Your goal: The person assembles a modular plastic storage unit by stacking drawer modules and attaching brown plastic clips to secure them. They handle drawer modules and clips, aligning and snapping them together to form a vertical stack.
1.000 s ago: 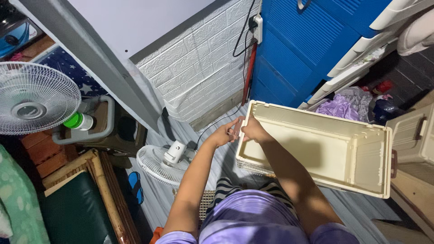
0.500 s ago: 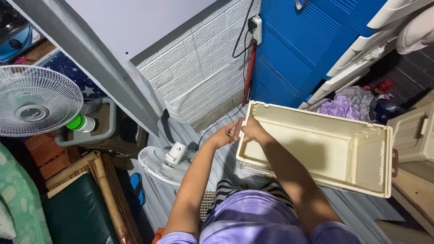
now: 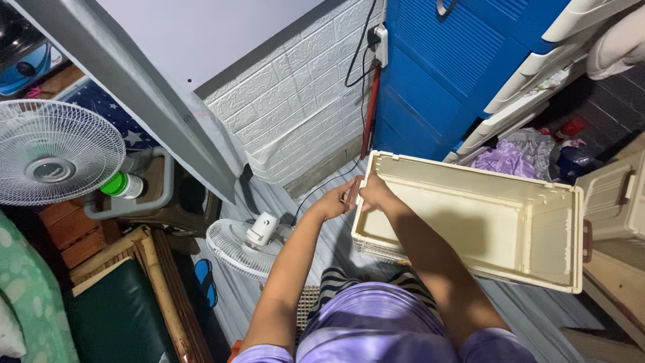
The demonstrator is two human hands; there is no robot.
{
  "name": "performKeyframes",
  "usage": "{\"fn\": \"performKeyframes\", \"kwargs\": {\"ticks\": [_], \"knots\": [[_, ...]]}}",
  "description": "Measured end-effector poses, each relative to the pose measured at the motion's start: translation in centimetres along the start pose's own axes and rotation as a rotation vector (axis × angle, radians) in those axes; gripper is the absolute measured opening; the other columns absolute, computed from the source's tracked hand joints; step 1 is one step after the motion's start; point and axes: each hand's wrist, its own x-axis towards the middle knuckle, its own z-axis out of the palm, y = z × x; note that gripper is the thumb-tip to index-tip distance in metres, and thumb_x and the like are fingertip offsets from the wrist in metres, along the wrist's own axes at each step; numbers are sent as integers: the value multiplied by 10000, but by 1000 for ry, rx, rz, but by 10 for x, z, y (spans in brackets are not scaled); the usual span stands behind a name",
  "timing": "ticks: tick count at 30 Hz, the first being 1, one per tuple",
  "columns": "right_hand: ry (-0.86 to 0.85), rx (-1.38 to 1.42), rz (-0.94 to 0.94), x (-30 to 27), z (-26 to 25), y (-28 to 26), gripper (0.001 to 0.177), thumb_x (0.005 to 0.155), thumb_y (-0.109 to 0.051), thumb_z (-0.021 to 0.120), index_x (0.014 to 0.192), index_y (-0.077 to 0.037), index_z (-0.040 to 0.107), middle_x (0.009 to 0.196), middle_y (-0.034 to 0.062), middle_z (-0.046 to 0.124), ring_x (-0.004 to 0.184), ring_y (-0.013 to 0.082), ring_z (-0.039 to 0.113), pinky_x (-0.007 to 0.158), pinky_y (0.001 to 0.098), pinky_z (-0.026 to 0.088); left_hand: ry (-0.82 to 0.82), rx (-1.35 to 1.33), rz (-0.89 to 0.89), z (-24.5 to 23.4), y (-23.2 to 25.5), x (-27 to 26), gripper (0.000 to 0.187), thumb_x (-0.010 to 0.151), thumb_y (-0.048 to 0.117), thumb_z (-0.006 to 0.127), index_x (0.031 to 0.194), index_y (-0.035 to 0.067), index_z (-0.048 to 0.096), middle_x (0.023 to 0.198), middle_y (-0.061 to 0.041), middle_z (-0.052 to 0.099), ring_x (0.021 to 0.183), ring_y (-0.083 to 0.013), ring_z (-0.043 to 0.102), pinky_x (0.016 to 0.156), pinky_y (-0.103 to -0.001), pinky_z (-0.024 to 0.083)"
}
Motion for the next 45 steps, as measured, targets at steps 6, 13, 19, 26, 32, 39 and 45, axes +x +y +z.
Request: {"fn": "performKeyframes", "kwargs": {"ticks": [6, 13, 19, 26, 32, 39, 45], "knots": [[11, 64, -5, 2, 1, 0, 440, 898, 46, 530, 1322, 94, 420, 1068, 279, 694, 817, 374, 764, 538, 434, 656, 77, 182, 20, 8, 3, 1, 925, 785, -15, 769, 1591, 193, 366, 1002, -11, 729, 843, -102, 648, 768, -257, 530], [6, 48, -33, 8, 2, 5, 428, 882, 58, 522, 1306, 61, 459, 1049, 255, 710, 809, 362, 773, 543, 429, 629, 76, 66, -32, 9, -4, 1, 917, 791, -42, 734, 1607, 179, 379, 900, -44, 687, 774, -123, 610, 695, -274, 522], [-49, 98, -157, -1, -1, 8, 448, 869, 54, 536, 1306, -39, 569, 1044, 211, 720, 818, 310, 779, 550, 422, 639, 53, -342, -36, 15, -23, 5, 953, 789, -114, 620, 1640, 176, 305, 890, -23, 625, 747, -134, 591, 647, -285, 511], [-82, 70, -46, -5, -6, 18, 503, 942, -186, 575, 1439, -193, 497, 1031, 148, 722, 687, 247, 718, 512, 366, 591, 267, -319, 92, 31, -47, 21, 859, 868, -21, 638, 1633, 126, 276, 1366, -142, 575, 1047, -221, 641, 810, -317, 542], [17, -113, -94, 22, -26, 83, 454, 975, -343, 661, 1359, -110, 593, 1022, 204, 755, 698, 260, 704, 623, 369, 588, 407, 265, 309, 41, -20, 9, 996, 851, 219, 813, 1621, 49, 204, 1595, -242, 377, 1453, -395, 392, 1171, -436, 373], [739, -623, -704, -10, -133, 179, 438, 839, -233, 792, 1230, -69, 680, 1217, 178, 715, 1104, 359, 669, 980, 429, 521, 488, 434, 391, 62, 14, -13, 1180, 698, 181, 897, 1607, 63, 153, 1603, -241, 360, 1481, -432, 271, 1225, -513, 181], [1329, -1002, -523, -99, -241, 221, 398, 822, -130, 672, 1218, -104, 699, 1372, 241, 626, 1285, 450, 560, 940, 553, 436, 490, 316, 150, 52, -19, -3, 875, 786, -57, 585, 1617, 94, 354, 1439, -233, 587, 1348, -343, 583, 1104, -367, 458]]}}
